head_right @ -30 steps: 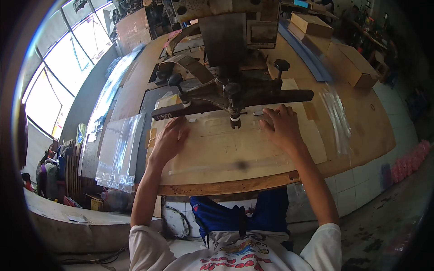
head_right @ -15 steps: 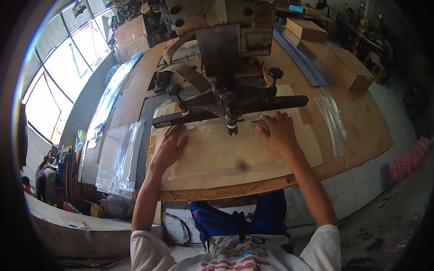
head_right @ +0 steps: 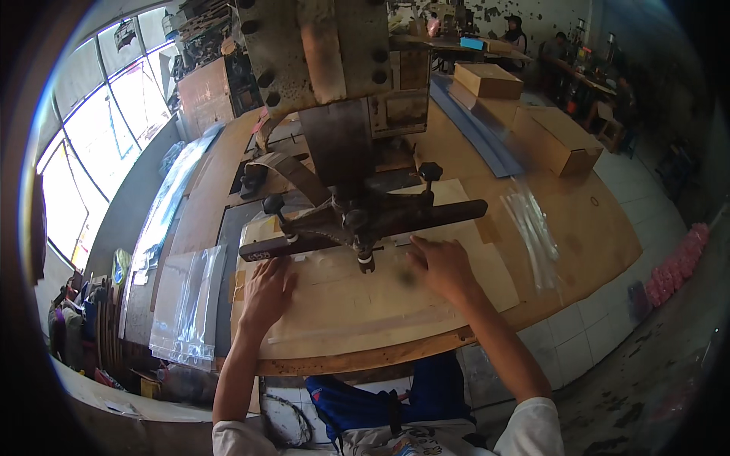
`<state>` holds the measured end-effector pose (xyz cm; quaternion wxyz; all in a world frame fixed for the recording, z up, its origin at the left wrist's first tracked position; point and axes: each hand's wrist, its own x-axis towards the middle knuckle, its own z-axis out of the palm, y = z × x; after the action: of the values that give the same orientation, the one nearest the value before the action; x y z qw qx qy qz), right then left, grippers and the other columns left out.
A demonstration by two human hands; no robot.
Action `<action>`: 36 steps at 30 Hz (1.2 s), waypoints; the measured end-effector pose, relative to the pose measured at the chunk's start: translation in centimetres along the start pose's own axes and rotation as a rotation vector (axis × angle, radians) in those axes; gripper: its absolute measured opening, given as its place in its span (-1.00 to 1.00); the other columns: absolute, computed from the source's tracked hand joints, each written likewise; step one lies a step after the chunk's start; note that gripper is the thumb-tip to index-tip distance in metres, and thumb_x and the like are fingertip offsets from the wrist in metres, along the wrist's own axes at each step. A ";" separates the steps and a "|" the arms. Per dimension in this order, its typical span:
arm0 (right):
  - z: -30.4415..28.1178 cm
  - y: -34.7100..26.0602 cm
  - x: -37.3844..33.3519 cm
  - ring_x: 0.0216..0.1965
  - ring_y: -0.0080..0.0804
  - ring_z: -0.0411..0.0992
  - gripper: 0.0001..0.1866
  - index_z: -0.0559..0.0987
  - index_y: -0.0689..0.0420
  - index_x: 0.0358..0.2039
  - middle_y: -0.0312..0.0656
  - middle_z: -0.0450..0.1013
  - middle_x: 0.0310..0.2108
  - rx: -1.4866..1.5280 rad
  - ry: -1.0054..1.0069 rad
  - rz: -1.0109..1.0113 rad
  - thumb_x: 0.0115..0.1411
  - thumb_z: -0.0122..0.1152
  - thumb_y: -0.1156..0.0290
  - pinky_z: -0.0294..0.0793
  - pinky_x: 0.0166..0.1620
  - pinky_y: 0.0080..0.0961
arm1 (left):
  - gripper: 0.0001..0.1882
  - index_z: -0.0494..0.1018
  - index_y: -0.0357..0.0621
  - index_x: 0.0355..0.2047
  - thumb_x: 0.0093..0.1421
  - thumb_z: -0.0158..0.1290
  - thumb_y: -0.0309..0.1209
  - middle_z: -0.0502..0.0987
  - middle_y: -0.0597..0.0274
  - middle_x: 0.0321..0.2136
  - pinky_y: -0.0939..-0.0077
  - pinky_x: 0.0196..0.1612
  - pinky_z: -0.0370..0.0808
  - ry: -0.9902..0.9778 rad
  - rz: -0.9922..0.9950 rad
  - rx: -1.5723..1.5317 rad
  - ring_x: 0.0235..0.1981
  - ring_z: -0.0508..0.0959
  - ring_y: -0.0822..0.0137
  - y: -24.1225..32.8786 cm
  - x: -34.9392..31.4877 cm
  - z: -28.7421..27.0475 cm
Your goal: The person seals segments of thin plastic tubing using a heat-sealing press machine, positioning the ends of the tubing under the mechanism and pressing down to fuse them.
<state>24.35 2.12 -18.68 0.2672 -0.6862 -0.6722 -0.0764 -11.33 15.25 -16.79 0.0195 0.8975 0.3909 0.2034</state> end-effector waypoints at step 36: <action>-0.7 -0.6 0.6 -0.39 0.00 0.61 -0.55 0.64 0.07 0.14 0.01 0.62 -0.45 -0.034 -0.115 0.077 0.35 0.21 0.11 0.58 -0.11 -0.15 | -0.54 0.42 -0.33 0.20 0.38 0.05 -0.30 0.51 -0.13 0.16 -0.08 0.31 0.34 -0.012 -0.013 -0.018 0.24 0.46 -0.11 0.0 -0.1 0.3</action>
<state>23.99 2.24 -17.63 0.2191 -0.7192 -0.6582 -0.0382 -11.22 15.23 -17.09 0.0312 0.8960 0.3947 0.2012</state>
